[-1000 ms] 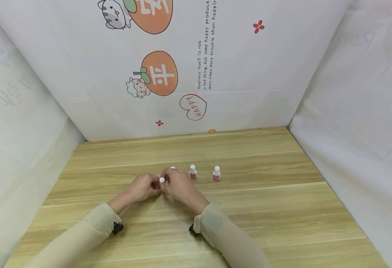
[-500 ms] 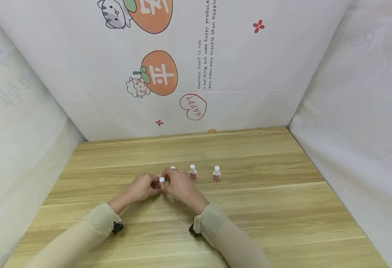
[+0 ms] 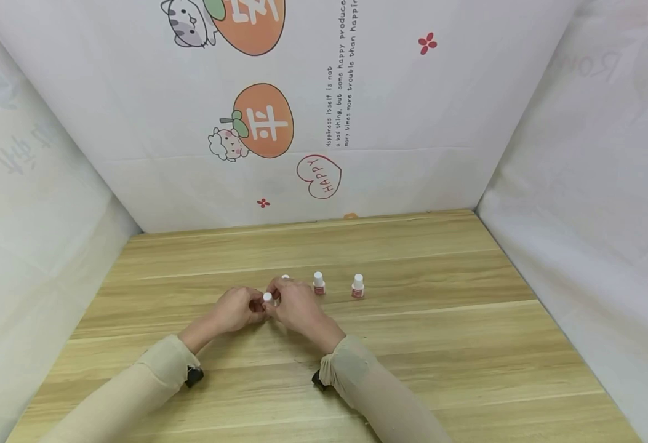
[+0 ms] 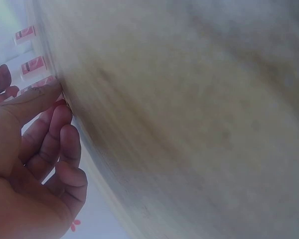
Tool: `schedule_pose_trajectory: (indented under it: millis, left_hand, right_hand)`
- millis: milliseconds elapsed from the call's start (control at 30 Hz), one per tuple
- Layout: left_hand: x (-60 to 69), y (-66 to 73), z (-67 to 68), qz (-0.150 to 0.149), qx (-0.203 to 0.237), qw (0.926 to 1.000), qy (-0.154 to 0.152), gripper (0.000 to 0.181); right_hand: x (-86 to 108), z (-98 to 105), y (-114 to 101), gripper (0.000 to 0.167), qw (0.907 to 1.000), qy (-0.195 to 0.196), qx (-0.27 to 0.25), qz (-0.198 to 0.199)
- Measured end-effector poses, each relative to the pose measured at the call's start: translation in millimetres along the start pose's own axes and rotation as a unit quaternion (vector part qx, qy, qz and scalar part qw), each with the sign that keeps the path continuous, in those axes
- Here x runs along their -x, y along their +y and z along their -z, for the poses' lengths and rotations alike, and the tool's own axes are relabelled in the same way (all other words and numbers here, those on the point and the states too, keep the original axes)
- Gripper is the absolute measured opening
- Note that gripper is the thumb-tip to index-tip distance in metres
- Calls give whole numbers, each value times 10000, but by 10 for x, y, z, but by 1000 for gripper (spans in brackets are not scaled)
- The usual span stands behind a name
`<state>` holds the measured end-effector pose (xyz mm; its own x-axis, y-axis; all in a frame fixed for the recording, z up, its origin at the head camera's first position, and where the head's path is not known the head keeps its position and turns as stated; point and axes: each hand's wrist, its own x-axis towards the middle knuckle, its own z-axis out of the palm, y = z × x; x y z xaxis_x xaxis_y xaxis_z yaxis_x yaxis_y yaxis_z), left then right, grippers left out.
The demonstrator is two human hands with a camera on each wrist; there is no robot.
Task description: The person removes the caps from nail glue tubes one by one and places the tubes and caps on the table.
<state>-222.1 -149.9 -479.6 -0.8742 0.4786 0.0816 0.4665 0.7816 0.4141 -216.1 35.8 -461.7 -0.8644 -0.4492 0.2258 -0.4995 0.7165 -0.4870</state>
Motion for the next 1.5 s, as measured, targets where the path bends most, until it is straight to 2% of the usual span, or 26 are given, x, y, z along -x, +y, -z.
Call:
schedule_pose_trajectory:
  millis: [667, 900, 1200, 1500]
  left_hand:
    - [5, 10, 0, 85, -69, 9999, -24, 12]
    - [10, 14, 11, 62, -40, 10000, -24, 12]
    - [-4, 1, -7, 102, -70, 9999, -50, 10]
    - [-3, -7, 0, 9, -71, 10000, -34, 12]
  right_hand:
    - [-15, 13, -9, 19, 9999, -35, 87, 39]
    - [-5, 21, -10, 23, 9998, -85, 189, 30]
    - [6, 19, -4, 18, 10000, 39, -4, 83]
    - [-5, 24, -18, 23, 9999, -85, 135, 15]
